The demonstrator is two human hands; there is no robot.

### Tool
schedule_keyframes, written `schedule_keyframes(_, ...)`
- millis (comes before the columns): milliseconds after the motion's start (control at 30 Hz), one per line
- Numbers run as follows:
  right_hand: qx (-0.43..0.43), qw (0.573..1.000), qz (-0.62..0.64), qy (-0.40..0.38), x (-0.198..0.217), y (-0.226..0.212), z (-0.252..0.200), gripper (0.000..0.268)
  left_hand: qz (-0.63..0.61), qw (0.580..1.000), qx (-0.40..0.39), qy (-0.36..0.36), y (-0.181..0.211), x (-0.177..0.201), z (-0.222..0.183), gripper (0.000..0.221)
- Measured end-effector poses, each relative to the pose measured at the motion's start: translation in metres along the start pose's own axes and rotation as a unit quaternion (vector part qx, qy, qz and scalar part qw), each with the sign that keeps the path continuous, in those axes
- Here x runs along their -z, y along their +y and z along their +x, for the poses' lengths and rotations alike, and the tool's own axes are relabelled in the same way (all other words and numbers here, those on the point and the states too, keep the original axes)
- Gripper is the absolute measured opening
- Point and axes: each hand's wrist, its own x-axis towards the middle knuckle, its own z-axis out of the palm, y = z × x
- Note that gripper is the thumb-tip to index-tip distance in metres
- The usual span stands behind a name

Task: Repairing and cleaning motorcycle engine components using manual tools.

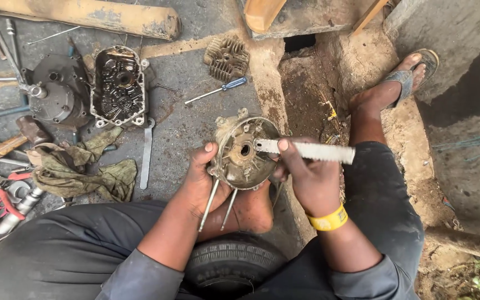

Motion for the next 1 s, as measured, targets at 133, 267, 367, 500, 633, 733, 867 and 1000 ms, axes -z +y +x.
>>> schedule_keyframes(133,-0.072,0.996,0.058,0.012,0.008,0.006,0.009,0.027,0.056,0.998,0.009,0.011,-0.006,0.006,0.002,0.08)
schedule_keyframes(267,-0.198,0.956,0.218,0.019,0.004,0.013,0.014,0.022,0.21,0.975,-0.071,-0.002,-0.015,0.006,0.001,0.086)
schedule_keyframes(367,-0.229,0.943,0.24,0.02,-0.002,0.014,0.009,0.022,0.184,0.981,-0.058,0.015,-0.022,0.013,0.002,0.087)
schedule_keyframes(500,-0.221,0.947,0.234,-0.003,-0.002,0.022,0.007,0.03,0.139,0.989,-0.047,0.023,-0.024,0.011,0.001,0.086)
schedule_keyframes(633,-0.211,0.952,0.21,-0.069,0.007,0.019,0.011,0.029,0.157,0.986,-0.05,-0.017,-0.015,-0.002,0.004,0.078)
schedule_keyframes(733,-0.097,0.985,0.087,-0.116,0.003,0.015,0.009,0.019,0.047,0.997,0.009,0.056,-0.006,-0.009,0.004,0.068)
schedule_keyframes(867,-0.025,0.989,0.022,-0.142,0.004,0.021,0.007,0.017,0.023,0.998,0.066,0.004,0.003,-0.012,-0.001,0.059)
schedule_keyframes(1000,-0.005,0.995,0.036,-0.095,0.005,0.017,0.007,0.013,0.034,0.994,0.102,0.031,0.004,-0.004,-0.001,0.048)
